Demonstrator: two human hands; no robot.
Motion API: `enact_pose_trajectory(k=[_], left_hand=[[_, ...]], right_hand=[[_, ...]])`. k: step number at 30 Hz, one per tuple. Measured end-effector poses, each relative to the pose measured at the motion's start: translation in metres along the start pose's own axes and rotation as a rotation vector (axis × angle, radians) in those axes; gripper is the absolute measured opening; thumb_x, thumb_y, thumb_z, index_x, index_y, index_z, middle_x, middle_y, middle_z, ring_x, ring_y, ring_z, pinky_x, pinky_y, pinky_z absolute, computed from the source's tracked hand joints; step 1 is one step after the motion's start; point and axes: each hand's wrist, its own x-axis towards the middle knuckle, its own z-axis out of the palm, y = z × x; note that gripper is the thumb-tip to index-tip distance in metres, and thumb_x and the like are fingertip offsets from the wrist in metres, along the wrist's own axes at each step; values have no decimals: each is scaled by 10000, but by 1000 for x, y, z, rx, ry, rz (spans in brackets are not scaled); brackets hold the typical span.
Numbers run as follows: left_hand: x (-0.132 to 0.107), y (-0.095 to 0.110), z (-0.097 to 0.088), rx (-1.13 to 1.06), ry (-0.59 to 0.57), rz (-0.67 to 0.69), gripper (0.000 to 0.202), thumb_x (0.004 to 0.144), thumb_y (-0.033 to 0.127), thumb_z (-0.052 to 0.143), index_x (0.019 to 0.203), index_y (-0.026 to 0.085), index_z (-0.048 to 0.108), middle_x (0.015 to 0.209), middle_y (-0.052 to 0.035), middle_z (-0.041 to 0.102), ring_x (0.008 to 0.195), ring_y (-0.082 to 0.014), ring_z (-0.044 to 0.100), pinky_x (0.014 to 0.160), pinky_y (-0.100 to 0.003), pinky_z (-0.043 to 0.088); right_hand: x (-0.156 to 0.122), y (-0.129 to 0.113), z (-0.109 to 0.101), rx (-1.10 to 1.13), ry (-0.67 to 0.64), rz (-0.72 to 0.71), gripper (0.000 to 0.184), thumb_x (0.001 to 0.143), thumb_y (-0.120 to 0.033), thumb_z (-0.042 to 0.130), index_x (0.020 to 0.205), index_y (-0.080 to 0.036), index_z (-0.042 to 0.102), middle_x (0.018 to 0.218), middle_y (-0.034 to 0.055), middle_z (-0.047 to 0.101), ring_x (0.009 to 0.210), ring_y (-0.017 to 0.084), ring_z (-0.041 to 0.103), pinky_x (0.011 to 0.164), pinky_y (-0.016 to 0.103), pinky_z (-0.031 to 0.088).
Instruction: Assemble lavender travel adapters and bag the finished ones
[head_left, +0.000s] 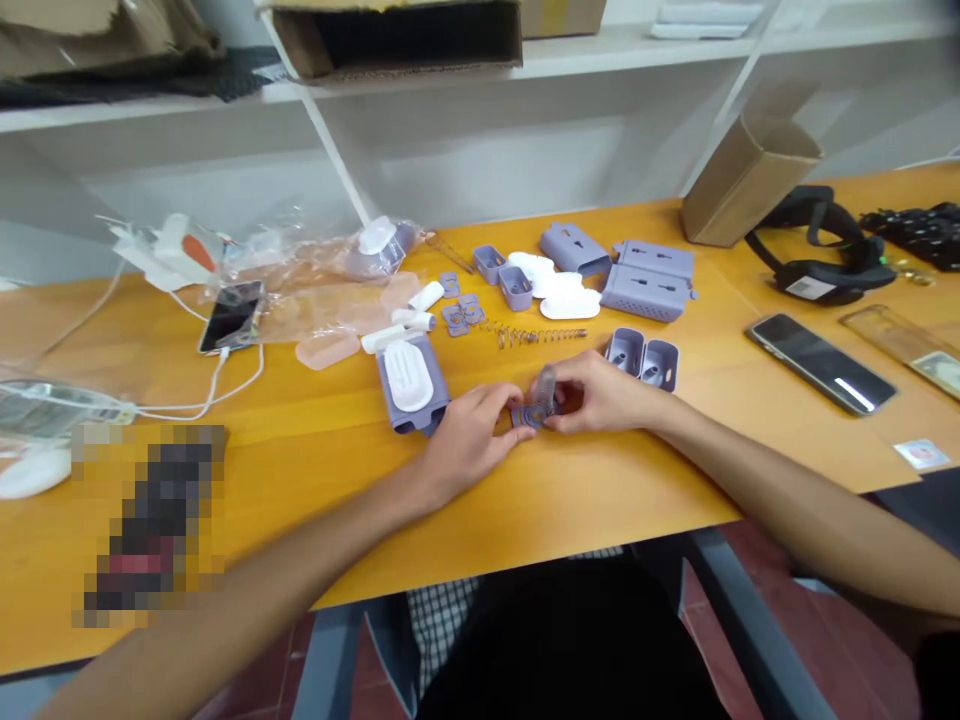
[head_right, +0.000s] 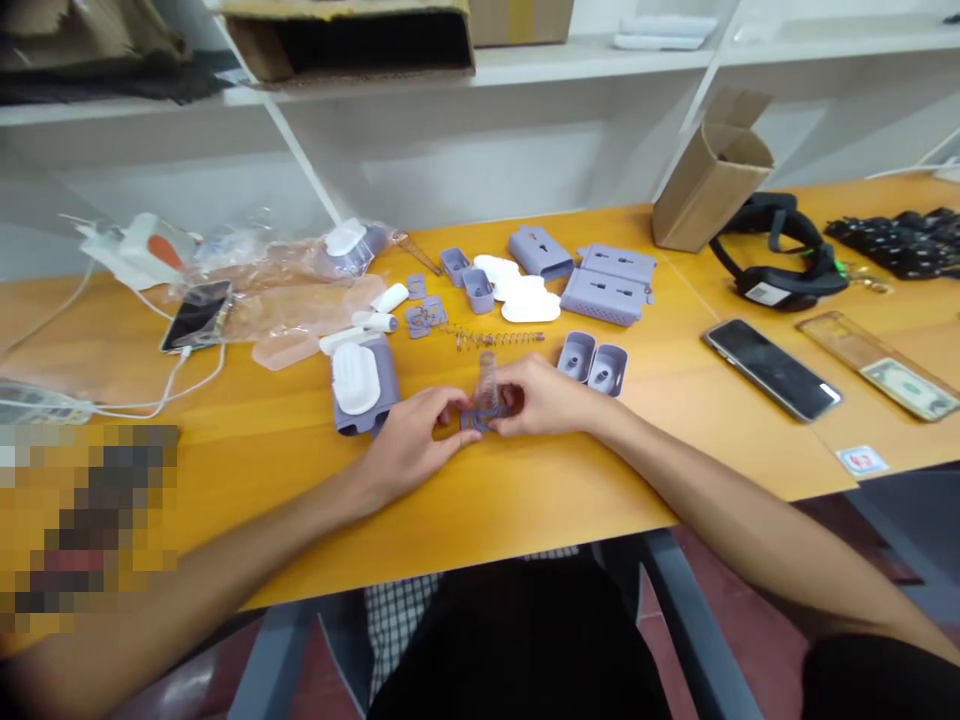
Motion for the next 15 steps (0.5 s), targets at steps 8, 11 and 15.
enact_pose_trajectory(k=[8,11,15], left_hand=[[4,-2,-2,-57,-5,-5,362,841,233,900,1006,233,578,910,4,695,836,-207,686,814,-336,526],[5,-2,-1,-56,5,-6,356,840,236,895,995,233,574,906,5,689,860,-217,689,819,-339,514],[5,-1,-1,-58,13,-14,345,831,264,897,969,236,582,882,6,685,838,-219,679,775,-328,490]], right_hand=[[-6,-4,-7,-53,96,13,171,755,-270,873,907,-248,798,878,22,801,744,204,706,690,331,549],[-5,-6,-9,-104,60,33,186,755,-274,877,922,-257,797,851,9,792,737,208,701,685,333,540],[3,-12,-10,-181,-47,-8,166,791,-248,843,945,-268,783,858,-4,782,737,194,684,685,321,514]])
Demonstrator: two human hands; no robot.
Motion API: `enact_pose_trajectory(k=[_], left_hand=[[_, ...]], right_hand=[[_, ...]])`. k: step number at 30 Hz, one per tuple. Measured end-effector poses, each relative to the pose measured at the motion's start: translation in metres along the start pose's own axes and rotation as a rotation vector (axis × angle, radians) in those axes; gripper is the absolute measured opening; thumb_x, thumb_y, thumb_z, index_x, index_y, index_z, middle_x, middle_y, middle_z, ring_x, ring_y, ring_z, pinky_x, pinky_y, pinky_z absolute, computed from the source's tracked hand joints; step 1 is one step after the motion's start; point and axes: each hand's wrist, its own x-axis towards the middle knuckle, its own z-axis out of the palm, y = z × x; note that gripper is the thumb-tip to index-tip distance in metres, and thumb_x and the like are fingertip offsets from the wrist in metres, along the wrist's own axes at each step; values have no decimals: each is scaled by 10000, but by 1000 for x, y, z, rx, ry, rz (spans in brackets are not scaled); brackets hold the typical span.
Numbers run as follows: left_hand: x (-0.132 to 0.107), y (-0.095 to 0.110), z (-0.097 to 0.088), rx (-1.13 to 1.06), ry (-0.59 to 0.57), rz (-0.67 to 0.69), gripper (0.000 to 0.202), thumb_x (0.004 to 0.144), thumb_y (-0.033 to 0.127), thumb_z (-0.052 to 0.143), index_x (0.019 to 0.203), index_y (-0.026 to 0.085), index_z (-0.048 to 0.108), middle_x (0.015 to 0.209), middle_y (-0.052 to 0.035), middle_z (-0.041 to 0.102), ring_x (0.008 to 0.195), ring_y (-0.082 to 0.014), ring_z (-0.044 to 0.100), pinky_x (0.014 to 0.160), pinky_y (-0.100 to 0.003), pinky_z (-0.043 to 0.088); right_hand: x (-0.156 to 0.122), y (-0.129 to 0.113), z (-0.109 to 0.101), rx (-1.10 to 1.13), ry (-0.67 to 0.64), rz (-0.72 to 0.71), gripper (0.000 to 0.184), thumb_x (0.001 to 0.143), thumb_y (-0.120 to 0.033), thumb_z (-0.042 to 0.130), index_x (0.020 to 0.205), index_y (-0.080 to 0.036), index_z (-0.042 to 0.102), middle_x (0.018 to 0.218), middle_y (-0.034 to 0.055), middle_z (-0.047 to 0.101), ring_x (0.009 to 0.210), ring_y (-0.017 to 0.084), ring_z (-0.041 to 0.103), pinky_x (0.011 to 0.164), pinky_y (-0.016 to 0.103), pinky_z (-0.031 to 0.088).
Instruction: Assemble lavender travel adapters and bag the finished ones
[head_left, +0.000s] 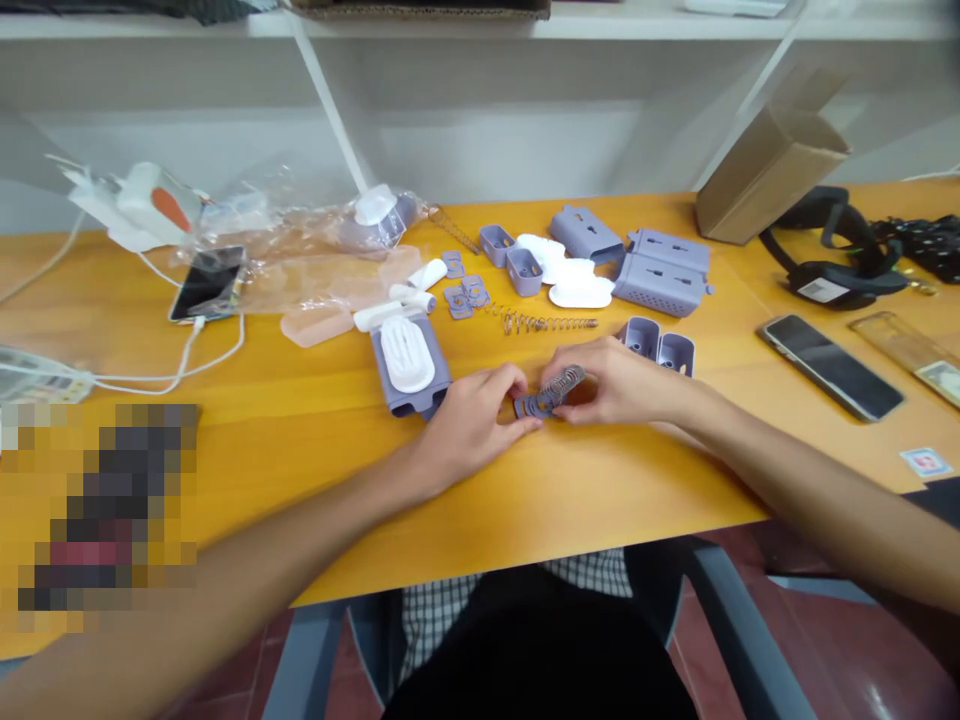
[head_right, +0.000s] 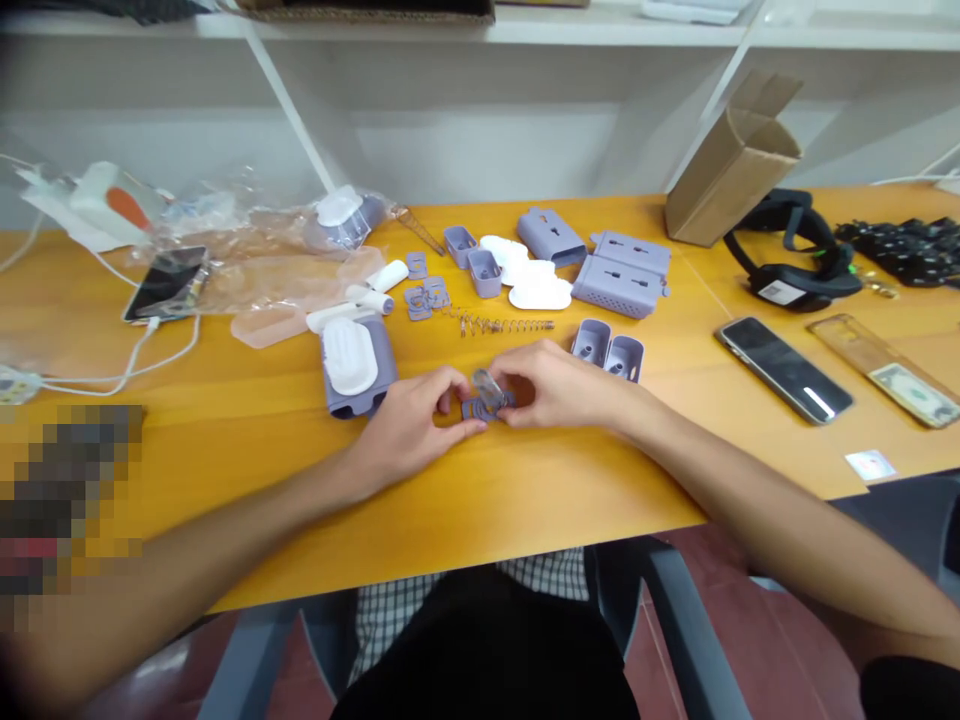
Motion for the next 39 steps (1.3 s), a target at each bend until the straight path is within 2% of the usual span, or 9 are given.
enact_pose_trajectory(k=[5,10,13,17,21,26,33,39], left_hand=[[1,-1,-1,-19,9,0,311,835,289,887,936,230,600,826,14,665,765,-194,645,710,-306,448],[1,2,-2,27,-5,-14,323,830,300,895,931,212,601,785,32,644,706,-169,615,677,-286,426],[1,4,-3,70,-18,-2,345,826,310,903,922,205,589,806,29,661,714,-165,621,678,-280,434],[2,4,-3,100,-18,30,345,831,312,910,907,199,593,801,28,664,712,-159,620,670,-274,433],[1,2,-2,86,-7,62,362,804,286,941,915,193,609,797,35,661,704,-148,616,663,-265,432],[1,1,-1,74,-2,83,332,823,278,923,923,194,618,814,32,677,724,-147,630,680,-265,449],[2,0,-1,65,-2,68,334,832,301,915,892,195,603,802,30,678,708,-144,625,662,-264,448],[1,2,-1,83,3,76,349,827,285,920,869,194,586,800,34,676,710,-142,626,660,-262,444]], right_hand=[[5,-2,1,-85,-55,-101,152,835,-214,795,975,-242,742,915,14,765,746,178,657,686,304,466],[-10,11,8,-93,28,-155,150,887,-268,805,987,-238,697,917,20,743,744,178,633,666,297,438],[-15,13,14,-94,83,-151,174,906,-328,818,958,-232,681,875,15,735,708,171,617,651,295,427],[-14,5,13,-111,88,-135,171,907,-323,814,931,-216,684,795,-2,708,655,156,605,638,289,427],[-14,3,5,-109,84,-116,162,891,-298,814,1005,-220,731,934,38,778,798,200,703,737,315,495],[-14,3,4,-108,37,-122,190,904,-266,789,1090,-230,771,1025,63,779,877,223,720,800,335,521],[-11,-2,7,-186,39,-129,152,895,-239,790,1043,-222,763,953,48,766,789,203,686,717,307,493],[-11,-6,11,-211,93,-141,110,911,-275,784,974,-214,717,871,32,756,765,200,673,729,312,480]])
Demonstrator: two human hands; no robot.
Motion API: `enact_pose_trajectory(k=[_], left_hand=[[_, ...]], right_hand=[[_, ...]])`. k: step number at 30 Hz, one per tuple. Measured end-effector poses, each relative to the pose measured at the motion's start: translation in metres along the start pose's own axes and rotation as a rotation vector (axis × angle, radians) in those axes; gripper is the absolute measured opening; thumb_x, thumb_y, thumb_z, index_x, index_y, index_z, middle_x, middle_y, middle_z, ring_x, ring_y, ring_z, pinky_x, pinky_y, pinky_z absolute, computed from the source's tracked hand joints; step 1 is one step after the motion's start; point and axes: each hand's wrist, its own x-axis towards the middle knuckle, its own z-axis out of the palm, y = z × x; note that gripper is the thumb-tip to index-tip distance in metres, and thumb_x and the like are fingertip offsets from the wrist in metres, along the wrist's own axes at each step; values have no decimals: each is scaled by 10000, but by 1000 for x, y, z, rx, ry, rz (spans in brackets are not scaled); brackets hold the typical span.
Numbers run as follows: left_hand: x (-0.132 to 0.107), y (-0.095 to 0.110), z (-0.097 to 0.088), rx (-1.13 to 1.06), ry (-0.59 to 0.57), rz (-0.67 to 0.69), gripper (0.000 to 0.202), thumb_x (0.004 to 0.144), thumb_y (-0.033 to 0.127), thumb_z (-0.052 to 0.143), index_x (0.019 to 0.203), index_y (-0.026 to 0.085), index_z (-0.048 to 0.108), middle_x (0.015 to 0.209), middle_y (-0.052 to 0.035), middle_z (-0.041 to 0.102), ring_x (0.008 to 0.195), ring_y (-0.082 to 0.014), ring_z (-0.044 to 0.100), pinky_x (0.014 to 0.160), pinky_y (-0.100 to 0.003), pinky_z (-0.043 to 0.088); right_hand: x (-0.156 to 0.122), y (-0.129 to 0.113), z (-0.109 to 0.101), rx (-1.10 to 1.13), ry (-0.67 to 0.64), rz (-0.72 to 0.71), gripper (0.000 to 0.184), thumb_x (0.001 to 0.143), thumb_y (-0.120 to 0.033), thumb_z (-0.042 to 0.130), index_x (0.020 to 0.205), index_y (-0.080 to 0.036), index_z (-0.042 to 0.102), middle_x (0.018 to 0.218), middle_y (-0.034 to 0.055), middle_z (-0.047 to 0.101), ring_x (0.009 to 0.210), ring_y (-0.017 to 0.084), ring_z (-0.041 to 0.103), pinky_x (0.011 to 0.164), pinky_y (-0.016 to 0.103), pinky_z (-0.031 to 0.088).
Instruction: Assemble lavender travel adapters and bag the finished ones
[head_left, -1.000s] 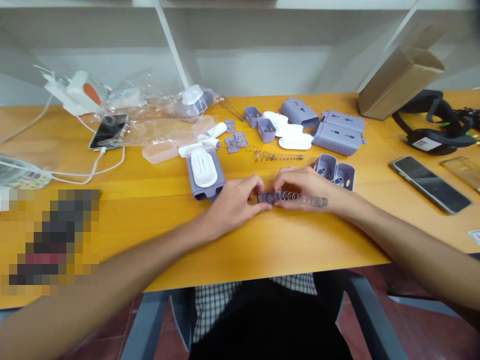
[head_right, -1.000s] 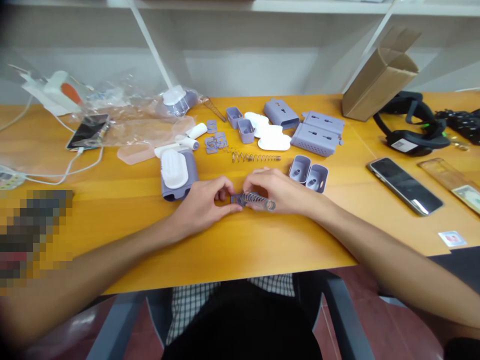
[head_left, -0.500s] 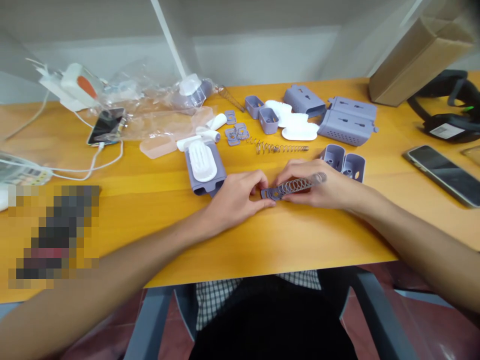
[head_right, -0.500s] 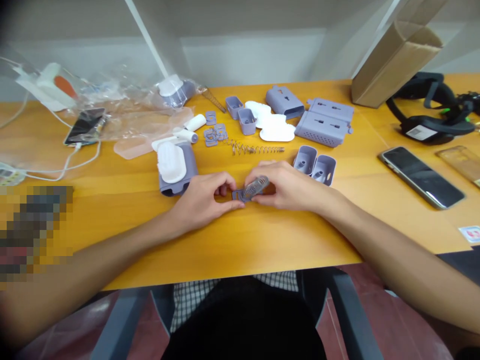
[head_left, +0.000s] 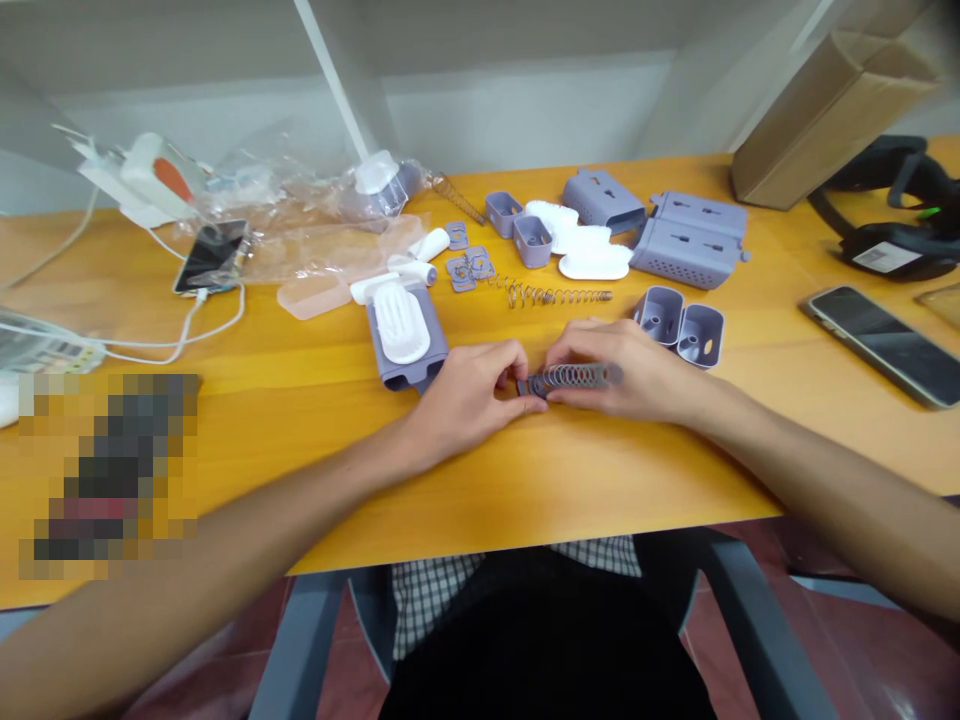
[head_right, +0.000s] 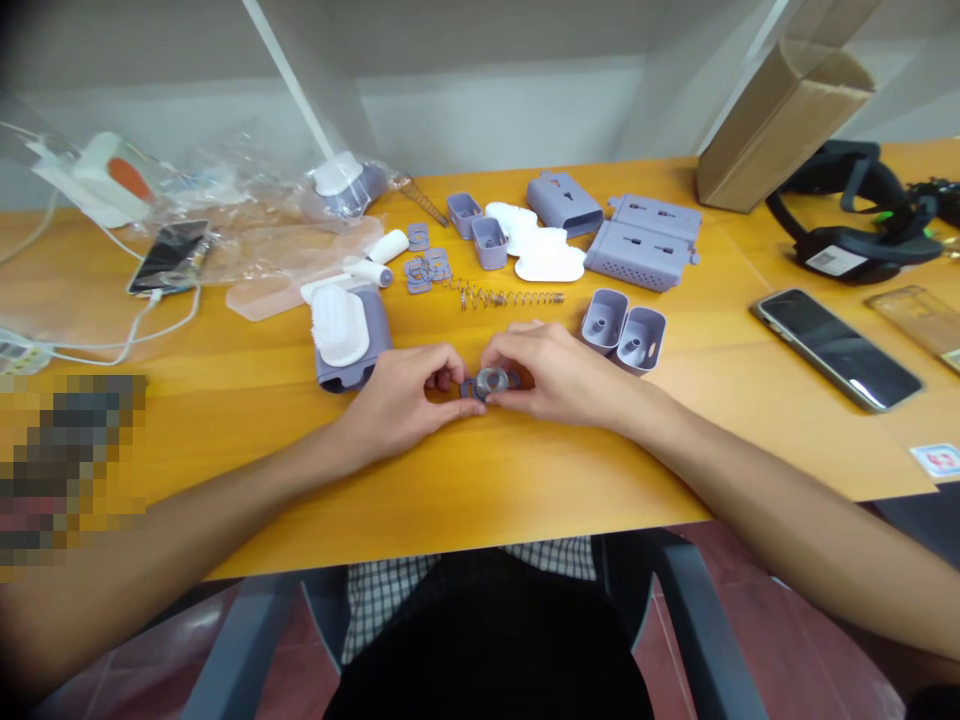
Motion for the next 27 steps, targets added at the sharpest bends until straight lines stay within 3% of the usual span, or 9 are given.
enact_pose_trajectory(k=[8,18,27], left_hand=[[-1,-2,1,22,-18,31,344,835,345,929,1001,187,672,911,-9,736,794,-177,678,730,-290,508],[-3,-3,3,70,-58,101,199,960,332,810,1105,197,829,1091,-84,766,968,-231,728,898,-368,570],[-1,-3,2,74,-43,41,233,890,334,880,1072,208,807,929,-43,759,834,-209,703,785,-333,553]], right_hand=[[-2,-1,10,-7,94,98,192,855,-284,862,906,-213,691,829,24,759,728,200,685,684,308,470],[-1,-4,-4,36,-57,111,190,871,-241,819,1040,-220,737,818,6,780,642,161,660,634,280,448],[-4,-1,-5,80,-70,90,280,903,-177,729,1175,-234,763,917,19,817,686,163,681,669,280,481]])
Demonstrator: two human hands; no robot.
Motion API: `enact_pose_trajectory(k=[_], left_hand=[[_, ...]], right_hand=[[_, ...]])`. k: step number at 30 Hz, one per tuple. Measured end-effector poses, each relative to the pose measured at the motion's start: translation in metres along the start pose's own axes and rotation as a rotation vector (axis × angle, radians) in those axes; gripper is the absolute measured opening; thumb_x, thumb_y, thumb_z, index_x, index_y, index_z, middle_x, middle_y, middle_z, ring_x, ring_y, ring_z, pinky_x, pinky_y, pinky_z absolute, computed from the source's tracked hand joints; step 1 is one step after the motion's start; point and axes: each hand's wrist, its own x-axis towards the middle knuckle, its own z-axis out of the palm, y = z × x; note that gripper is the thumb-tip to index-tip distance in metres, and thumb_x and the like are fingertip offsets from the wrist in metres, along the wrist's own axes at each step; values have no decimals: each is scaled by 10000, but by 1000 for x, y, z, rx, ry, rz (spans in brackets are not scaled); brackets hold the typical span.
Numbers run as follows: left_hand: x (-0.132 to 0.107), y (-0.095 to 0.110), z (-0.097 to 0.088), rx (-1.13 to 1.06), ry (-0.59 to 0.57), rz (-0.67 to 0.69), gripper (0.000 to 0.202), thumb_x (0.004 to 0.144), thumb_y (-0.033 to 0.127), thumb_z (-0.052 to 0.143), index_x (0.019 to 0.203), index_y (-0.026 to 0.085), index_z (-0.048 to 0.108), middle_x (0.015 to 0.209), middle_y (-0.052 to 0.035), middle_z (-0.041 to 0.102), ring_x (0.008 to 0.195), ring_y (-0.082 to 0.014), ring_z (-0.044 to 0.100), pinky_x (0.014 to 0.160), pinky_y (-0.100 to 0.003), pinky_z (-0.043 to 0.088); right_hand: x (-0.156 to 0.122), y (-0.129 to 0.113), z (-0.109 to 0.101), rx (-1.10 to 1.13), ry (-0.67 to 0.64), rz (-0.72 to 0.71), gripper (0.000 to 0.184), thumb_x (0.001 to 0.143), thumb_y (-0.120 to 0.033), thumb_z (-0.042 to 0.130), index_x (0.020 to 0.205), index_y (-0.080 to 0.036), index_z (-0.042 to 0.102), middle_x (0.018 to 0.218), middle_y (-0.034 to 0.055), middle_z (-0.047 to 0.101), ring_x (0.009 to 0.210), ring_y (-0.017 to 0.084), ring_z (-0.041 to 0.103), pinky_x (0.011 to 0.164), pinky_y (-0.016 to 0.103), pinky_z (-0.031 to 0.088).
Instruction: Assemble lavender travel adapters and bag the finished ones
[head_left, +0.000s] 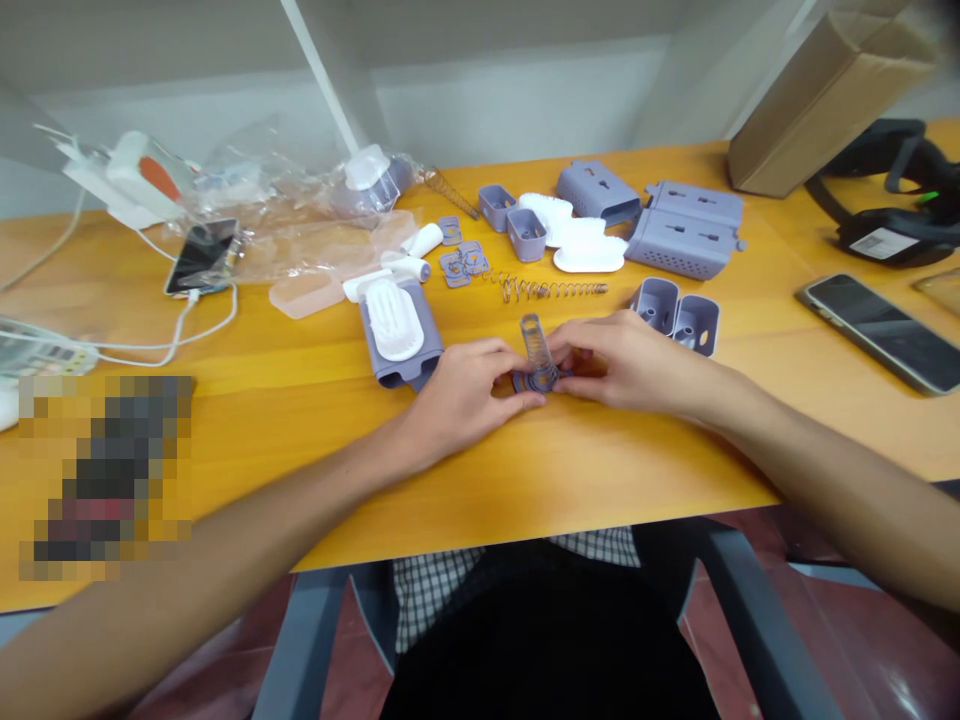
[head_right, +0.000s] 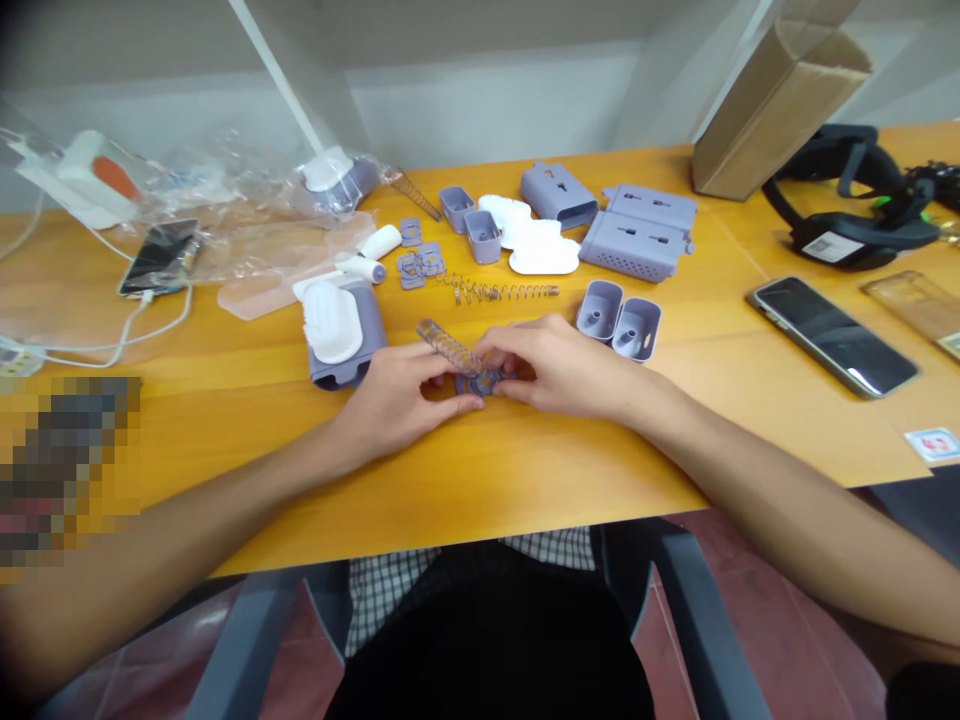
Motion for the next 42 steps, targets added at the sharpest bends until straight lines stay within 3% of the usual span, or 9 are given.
enact_pose_trajectory(k=[5,14,25,32,38,42], left_hand=[[1,1,-1,28,-2,-12,263,876,371,895,1043,194,794,888,-37,746,805,-206,692,750,-317,526],[1,2,-1,12,6,3,242,884,326,891,1058,184,800,951,-51,776,831,-203,712,787,-326,555],[0,3,-2,23,5,-30,278,874,363,896,1059,184,789,881,-37,759,773,-194,684,724,-304,511],[-1,3,-2,34,-8,-37,305,885,368,891,1097,172,793,912,-52,761,791,-193,686,746,-305,523],[-2,1,-1,-2,2,4,230,925,347,850,1103,202,824,1014,-70,770,858,-197,718,813,-325,562],[-3,0,0,3,0,33,189,947,339,826,1091,217,839,1031,-71,769,890,-201,728,862,-345,578]], right_hand=[[1,1,3,-56,45,-18,301,903,-222,761,1204,-220,754,888,26,788,742,186,685,699,285,464],[5,0,4,-116,7,-51,56,901,-235,743,940,-195,731,875,51,726,749,193,625,687,295,423],[4,-5,13,-93,95,8,109,842,-189,799,931,-196,737,750,1,707,631,163,580,626,291,380],[3,-5,22,-102,192,133,159,807,-241,832,768,-203,682,660,-7,682,576,152,576,572,287,373],[3,-7,12,-42,89,156,86,814,-239,826,889,-216,790,703,-8,753,579,153,623,579,281,438],[0,-4,4,-20,37,128,177,812,-171,770,962,-244,827,712,-22,765,575,150,633,571,274,450]])
